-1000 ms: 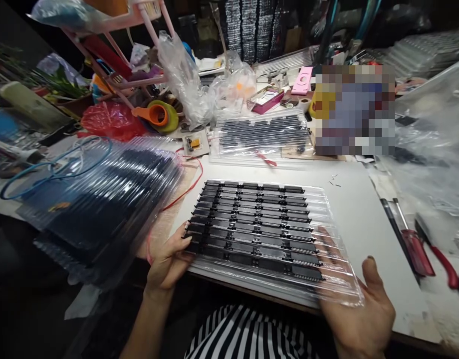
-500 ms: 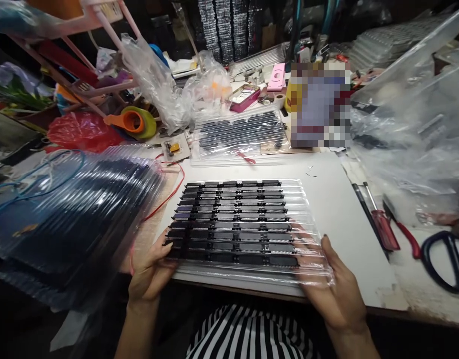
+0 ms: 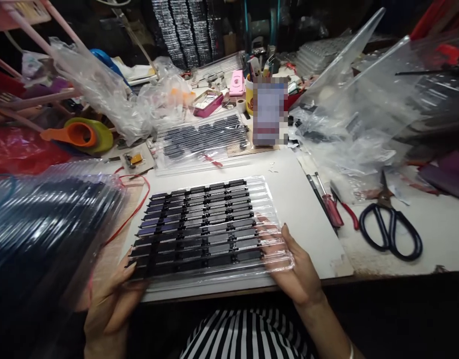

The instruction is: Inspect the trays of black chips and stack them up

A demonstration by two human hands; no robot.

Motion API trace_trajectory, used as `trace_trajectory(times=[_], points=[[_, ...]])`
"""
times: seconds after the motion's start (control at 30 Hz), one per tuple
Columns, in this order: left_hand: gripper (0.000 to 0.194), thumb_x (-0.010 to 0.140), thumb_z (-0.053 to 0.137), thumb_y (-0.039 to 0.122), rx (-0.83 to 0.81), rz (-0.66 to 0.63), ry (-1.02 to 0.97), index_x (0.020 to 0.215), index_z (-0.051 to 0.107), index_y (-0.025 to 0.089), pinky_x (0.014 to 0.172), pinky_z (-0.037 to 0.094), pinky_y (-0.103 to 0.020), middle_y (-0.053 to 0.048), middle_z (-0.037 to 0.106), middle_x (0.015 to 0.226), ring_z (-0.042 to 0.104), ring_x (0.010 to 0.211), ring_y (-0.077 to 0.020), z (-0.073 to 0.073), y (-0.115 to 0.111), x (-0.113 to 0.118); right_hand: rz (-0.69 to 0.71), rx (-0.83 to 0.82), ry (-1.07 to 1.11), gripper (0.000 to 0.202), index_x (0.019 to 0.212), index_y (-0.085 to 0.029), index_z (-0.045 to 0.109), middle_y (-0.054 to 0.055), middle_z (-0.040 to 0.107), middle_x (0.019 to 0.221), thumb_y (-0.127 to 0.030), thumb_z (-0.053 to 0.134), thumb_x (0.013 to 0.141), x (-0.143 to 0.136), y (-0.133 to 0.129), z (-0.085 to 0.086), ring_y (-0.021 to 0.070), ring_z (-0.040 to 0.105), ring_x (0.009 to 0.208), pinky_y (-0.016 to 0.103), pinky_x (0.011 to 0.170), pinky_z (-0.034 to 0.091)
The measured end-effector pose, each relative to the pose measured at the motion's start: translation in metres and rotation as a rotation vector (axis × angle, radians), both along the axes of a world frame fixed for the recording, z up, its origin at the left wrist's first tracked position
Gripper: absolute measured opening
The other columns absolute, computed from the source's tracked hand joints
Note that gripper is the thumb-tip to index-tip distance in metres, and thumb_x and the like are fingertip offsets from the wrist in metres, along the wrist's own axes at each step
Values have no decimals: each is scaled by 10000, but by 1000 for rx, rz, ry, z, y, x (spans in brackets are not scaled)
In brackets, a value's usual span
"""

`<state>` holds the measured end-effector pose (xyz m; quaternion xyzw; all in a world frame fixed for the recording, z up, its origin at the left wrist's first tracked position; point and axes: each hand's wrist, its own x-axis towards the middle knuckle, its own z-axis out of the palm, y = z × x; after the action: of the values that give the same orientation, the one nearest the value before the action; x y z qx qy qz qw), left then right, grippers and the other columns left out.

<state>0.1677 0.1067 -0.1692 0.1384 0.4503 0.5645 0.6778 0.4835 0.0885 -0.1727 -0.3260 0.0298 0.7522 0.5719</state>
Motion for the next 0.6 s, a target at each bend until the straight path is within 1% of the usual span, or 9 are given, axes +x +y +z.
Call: trace_trajectory(times=[0.1,0.23,0.43,0.5,0.6], points=[[527,825,490,71,-6,12,11,1319,505,254,1028,429,-377,-43,633,1237,602,1106,-208,0,0,0,-16,-1,58,409,1231,-196,596,37,601,1289,-366,317,984,0,1,1,138,542,1188,254,1015,429],[526,836,457,59,-10,18,-12,1320,504,260,1008,446,-361,-44,635,1238,629,1062,-189,0,0,0,-25,-7,99,424,1212,-180,609,50,627,1252,-360,296,990,0,3,3,122,584,1124,215,941,473],[566,836,413,18,-20,35,-111,1340,477,267,960,480,-341,-54,632,1243,657,1007,-174,1,4,-2,-28,-21,103,437,1219,-168,602,57,632,1243,-358,279,996,0,3,3,112,611,1063,206,919,476],[595,831,392,1,-62,68,-158,1355,456,276,938,496,-356,-59,638,1233,662,998,-186,2,4,-3,-27,-37,99,442,1233,-163,590,59,630,1245,-362,276,996,0,2,2,109,624,1031,201,900,484],[603,838,383,23,-109,157,-222,1383,413,278,917,506,-406,-71,659,1194,663,997,-216,3,0,-5,-35,-54,94,446,1238,-149,585,63,635,1237,-373,287,991,0,1,2,118,628,1022,208,891,491]])
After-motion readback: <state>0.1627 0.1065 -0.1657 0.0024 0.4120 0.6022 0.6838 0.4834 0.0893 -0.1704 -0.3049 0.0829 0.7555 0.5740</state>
